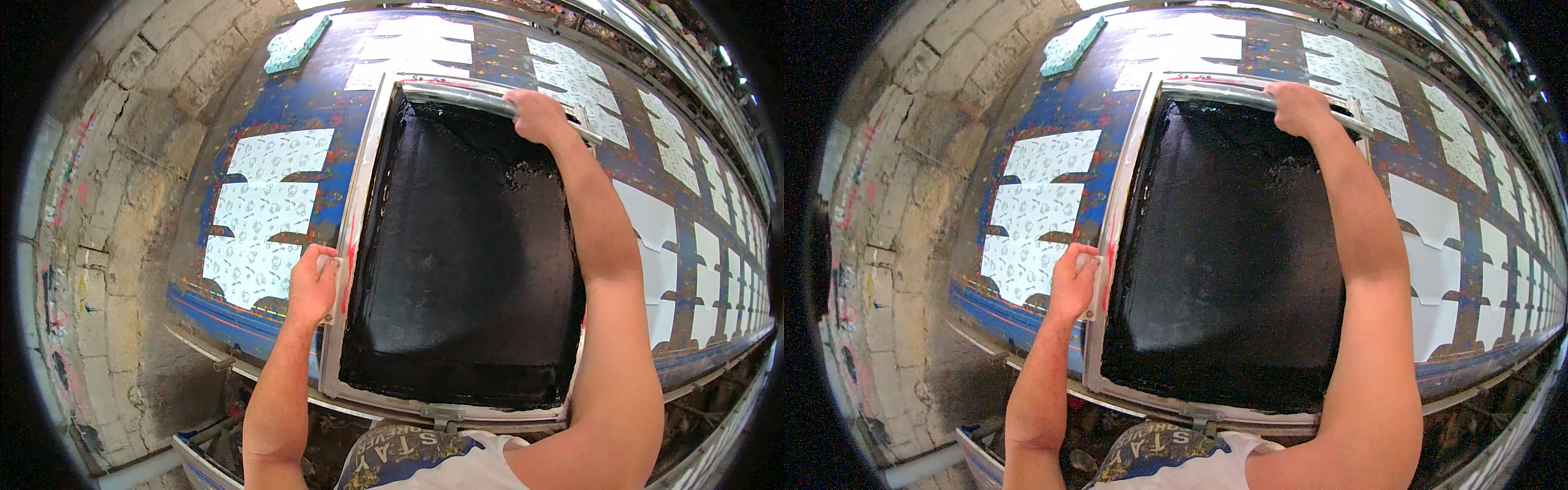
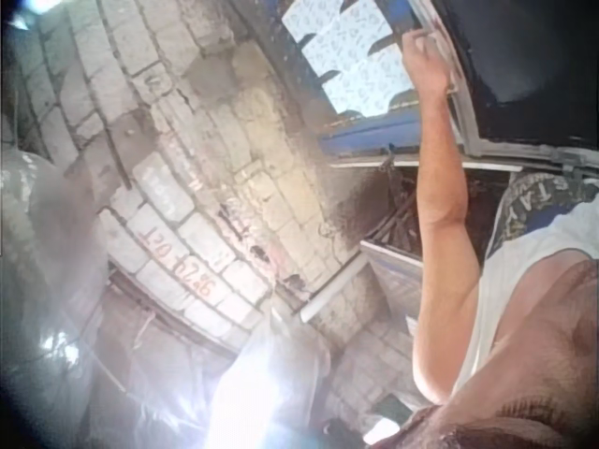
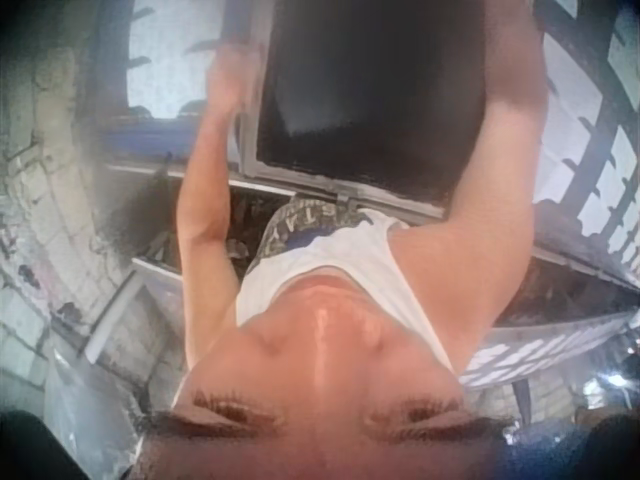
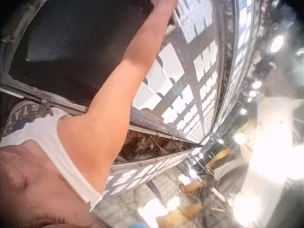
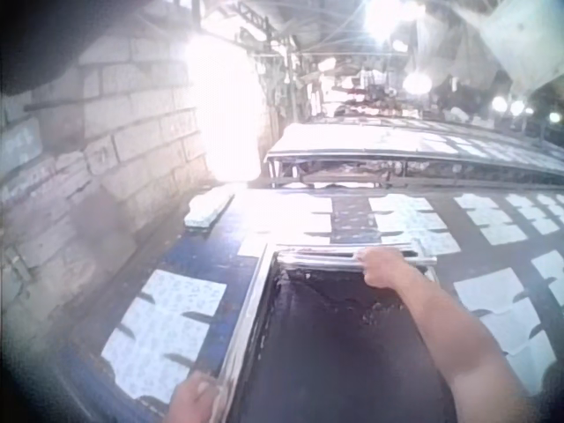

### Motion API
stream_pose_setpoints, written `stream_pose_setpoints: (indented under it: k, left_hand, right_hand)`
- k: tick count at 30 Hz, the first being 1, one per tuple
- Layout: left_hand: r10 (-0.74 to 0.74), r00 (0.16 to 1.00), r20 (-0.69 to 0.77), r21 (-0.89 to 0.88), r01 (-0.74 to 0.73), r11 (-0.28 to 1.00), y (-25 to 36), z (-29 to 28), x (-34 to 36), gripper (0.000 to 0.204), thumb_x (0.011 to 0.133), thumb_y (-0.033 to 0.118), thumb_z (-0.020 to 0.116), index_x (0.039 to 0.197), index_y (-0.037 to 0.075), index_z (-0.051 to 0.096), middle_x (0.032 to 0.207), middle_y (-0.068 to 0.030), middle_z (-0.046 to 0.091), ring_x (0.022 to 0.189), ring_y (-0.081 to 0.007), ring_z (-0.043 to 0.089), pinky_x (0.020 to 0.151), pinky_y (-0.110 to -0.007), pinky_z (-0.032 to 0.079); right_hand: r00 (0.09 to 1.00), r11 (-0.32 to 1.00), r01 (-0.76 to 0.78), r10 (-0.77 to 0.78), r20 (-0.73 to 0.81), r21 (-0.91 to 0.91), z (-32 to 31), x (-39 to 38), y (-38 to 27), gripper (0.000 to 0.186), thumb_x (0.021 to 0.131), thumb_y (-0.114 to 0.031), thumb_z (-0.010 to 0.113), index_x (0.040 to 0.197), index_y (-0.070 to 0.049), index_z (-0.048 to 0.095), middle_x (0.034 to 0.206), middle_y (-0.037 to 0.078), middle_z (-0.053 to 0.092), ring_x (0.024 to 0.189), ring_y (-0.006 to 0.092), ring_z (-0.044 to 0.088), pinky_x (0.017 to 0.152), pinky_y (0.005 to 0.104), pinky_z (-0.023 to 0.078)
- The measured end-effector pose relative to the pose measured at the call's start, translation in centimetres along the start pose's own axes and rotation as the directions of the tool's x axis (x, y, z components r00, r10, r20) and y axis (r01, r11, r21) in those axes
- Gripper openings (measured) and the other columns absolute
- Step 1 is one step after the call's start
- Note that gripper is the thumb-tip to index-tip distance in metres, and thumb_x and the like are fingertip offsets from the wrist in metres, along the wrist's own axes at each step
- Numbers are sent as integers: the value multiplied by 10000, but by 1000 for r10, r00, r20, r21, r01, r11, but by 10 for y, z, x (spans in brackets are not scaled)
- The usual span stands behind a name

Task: The person repeatedly pulls a squeegee across a screen printing frame to spread black ink over a mesh screen. The person holds the frame steady with one hand while using the other to draw the squeegee in consistent strokes.

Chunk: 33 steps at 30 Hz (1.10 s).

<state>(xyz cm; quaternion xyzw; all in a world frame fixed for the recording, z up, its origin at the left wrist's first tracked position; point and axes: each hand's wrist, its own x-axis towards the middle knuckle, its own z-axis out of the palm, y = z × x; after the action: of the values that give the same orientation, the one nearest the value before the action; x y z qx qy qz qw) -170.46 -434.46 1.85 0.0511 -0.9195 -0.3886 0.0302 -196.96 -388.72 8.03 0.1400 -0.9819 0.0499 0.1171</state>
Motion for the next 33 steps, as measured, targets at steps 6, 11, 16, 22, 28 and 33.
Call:
stream_pose_setpoints:
  k: [6,11,16,22,28,33]
  left_hand:
    - [31,1000,-3,31,-31,999,-4,1,0,139,1069,111,645,1187,60,698,1055,-220,773,1031,-395,753,934,-462,568]
    - [49,999,-15,49,-48,998,-9,2,2,145,1064,120,656,1186,61,707,1022,-226,775,1004,-396,757,905,-465,566]
    - [88,996,-30,66,-86,994,-14,3,2,146,1064,133,657,1179,62,713,981,-222,770,956,-392,753,880,-465,561]
    - [98,995,-27,21,-97,995,-16,4,3,164,1054,142,650,1175,52,714,1075,-255,773,1060,-437,746,961,-487,557]
    - [150,988,-31,6,-150,989,-26,5,8,213,1031,166,639,1191,57,728,1148,-267,778,1134,-463,738,998,-508,559]
    - [159,987,-24,-35,-160,987,-33,9,14,243,1022,161,623,1202,35,727,1158,-265,781,1131,-457,744,1001,-502,565]
  right_hand:
    - [989,1000,0,0,148,-4,-12,-3,-17,412,835,21,588,1186,-116,754,1196,210,785,1218,419,723,1008,537,578]
    - [958,999,42,-40,285,1,-28,-33,-30,402,891,-47,598,1232,-158,779,1245,156,796,1229,369,737,1044,515,588]
    - [953,998,55,-56,299,12,-33,-92,-62,399,873,-73,628,1238,-139,776,1253,165,794,1218,372,746,1037,517,602]
    - [949,997,73,-70,306,1,-39,-191,-116,410,853,-85,657,1242,-148,769,1226,155,800,1193,384,754,1008,531,616]
    - [945,997,31,-52,323,69,-54,-295,-177,412,849,-75,669,1240,-165,761,1180,123,776,1161,378,746,989,522,605]
    - [955,988,-26,-22,297,154,-60,-377,-225,421,838,-30,711,1221,-190,785,1146,88,775,1124,360,759,964,506,612]
